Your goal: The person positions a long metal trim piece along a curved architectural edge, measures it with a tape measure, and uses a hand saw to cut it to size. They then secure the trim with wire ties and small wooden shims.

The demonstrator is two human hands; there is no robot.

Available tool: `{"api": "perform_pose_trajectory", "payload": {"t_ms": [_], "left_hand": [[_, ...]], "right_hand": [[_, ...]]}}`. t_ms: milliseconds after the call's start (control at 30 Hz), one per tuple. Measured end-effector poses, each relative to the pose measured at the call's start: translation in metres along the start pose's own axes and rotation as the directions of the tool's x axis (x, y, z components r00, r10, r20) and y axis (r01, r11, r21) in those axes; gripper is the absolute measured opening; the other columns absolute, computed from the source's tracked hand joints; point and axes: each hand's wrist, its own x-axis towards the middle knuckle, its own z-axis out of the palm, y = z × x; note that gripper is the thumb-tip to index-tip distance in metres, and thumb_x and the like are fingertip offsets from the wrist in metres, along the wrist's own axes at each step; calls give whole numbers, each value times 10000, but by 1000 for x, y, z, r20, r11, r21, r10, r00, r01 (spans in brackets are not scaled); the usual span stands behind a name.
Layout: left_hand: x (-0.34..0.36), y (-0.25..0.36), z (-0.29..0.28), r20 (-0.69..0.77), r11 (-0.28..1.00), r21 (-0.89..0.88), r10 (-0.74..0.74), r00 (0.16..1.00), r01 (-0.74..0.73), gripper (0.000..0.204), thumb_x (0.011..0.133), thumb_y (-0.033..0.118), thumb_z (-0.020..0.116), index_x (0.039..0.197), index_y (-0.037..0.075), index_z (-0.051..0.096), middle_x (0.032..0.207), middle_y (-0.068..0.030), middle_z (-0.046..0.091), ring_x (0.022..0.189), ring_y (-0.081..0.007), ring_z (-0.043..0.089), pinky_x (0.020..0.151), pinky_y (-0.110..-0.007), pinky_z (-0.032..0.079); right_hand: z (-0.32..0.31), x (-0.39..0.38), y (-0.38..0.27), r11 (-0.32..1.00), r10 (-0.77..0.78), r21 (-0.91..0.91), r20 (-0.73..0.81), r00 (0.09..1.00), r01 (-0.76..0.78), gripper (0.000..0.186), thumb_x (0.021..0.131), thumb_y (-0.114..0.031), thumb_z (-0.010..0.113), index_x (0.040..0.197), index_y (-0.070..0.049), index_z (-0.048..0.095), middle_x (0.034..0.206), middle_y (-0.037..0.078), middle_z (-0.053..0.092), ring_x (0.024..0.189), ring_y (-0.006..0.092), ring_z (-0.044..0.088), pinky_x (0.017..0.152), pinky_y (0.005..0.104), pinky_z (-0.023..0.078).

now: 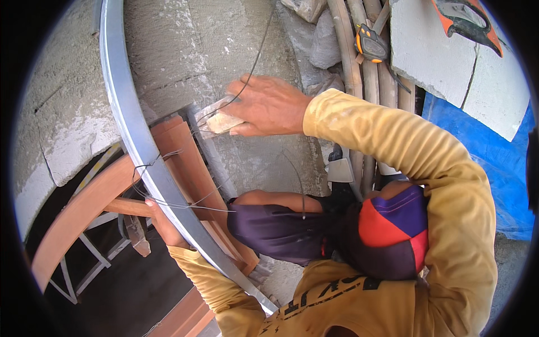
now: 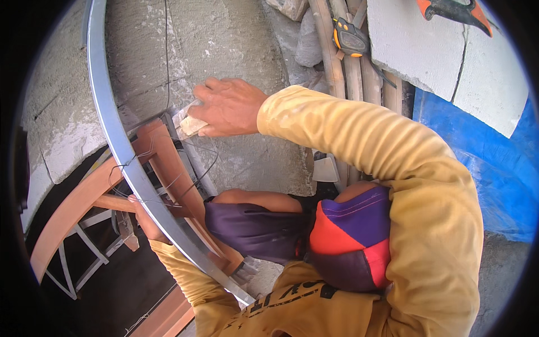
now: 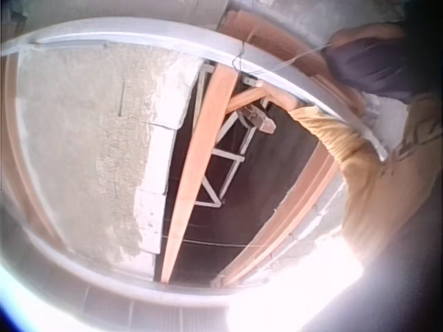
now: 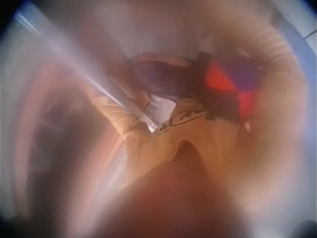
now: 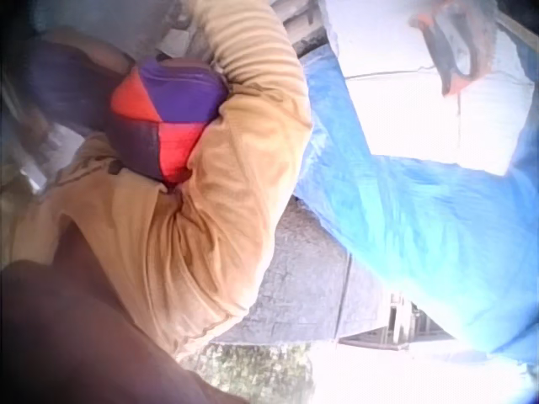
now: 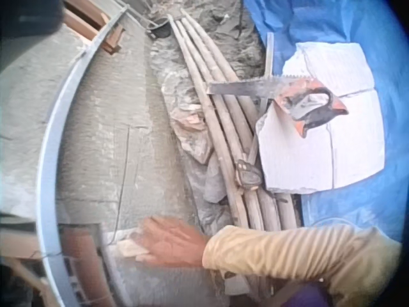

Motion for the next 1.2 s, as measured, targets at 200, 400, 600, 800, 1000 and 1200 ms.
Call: {"api": "perform_pose_trajectory", "payload": {"t_ms": [200, 400, 600, 800, 1000, 1200], "left_hand": [[14, -19, -29, 50, 997, -20, -72, 996, 73, 577, 914, 588, 381, 1077, 46, 492, 844, -68, 543, 652, -162, 539, 564, -300, 461], [-1, 4, -7, -66, 990, 103, -85, 994, 91, 612, 895, 633, 369, 877, 46, 539, 675, -64, 517, 600, -147, 488, 539, -282, 393], [2, -1, -7, -59, 993, 66, -93, 994, 97, 653, 885, 641, 390, 973, 15, 550, 735, -60, 520, 641, -155, 496, 575, -297, 405], [1, -1, -1, -39, 998, 7, -59, 998, 59, 529, 925, 585, 352, 844, 90, 519, 624, -31, 505, 543, -127, 494, 509, -257, 397], [0, 6, 3, -16, 998, 37, -51, 999, 52, 549, 916, 597, 359, 859, 80, 536, 629, -32, 510, 552, -131, 499, 513, -263, 400], [6, -8, -23, 67, 994, 48, -98, 993, 95, 643, 893, 630, 375, 956, 15, 553, 729, -78, 553, 637, -161, 523, 574, -279, 407]], "right_hand": [[-35, -169, 49, 842, 508, -131, -129, 852, -523, 464, 794, -323, 674, 1182, -98, 557, 1134, 163, 509, 1011, 341, 503, 849, 413, 437], [-9, -277, 71, 615, 676, -247, -322, 662, -749, 452, 789, -297, 670, 1182, -104, 557, 1141, 167, 504, 1011, 348, 487, 881, 426, 392], [-38, -282, 64, 531, 794, 54, -378, 475, -845, 436, 795, -243, 660, 1161, -42, 537, 1112, 177, 537, 1033, 362, 501, 870, 407, 420], [-49, -238, 77, 717, 580, -295, -251, 775, -632, 395, 774, -231, 655, 1091, -39, 517, 1089, 195, 518, 1043, 371, 516, 830, 432, 460], [-38, -195, 97, 627, 766, -281, 52, 641, -726, 353, 774, -238, 612, 1045, -43, 497, 1132, 189, 499, 983, 388, 558, 794, 487, 473], [-58, -219, 73, 52, 957, 741, 155, 246, -669, 326, 854, -321, 526, 979, -20, 520, 862, 69, 559, 692, 152, 522, 641, 278, 440]]}}
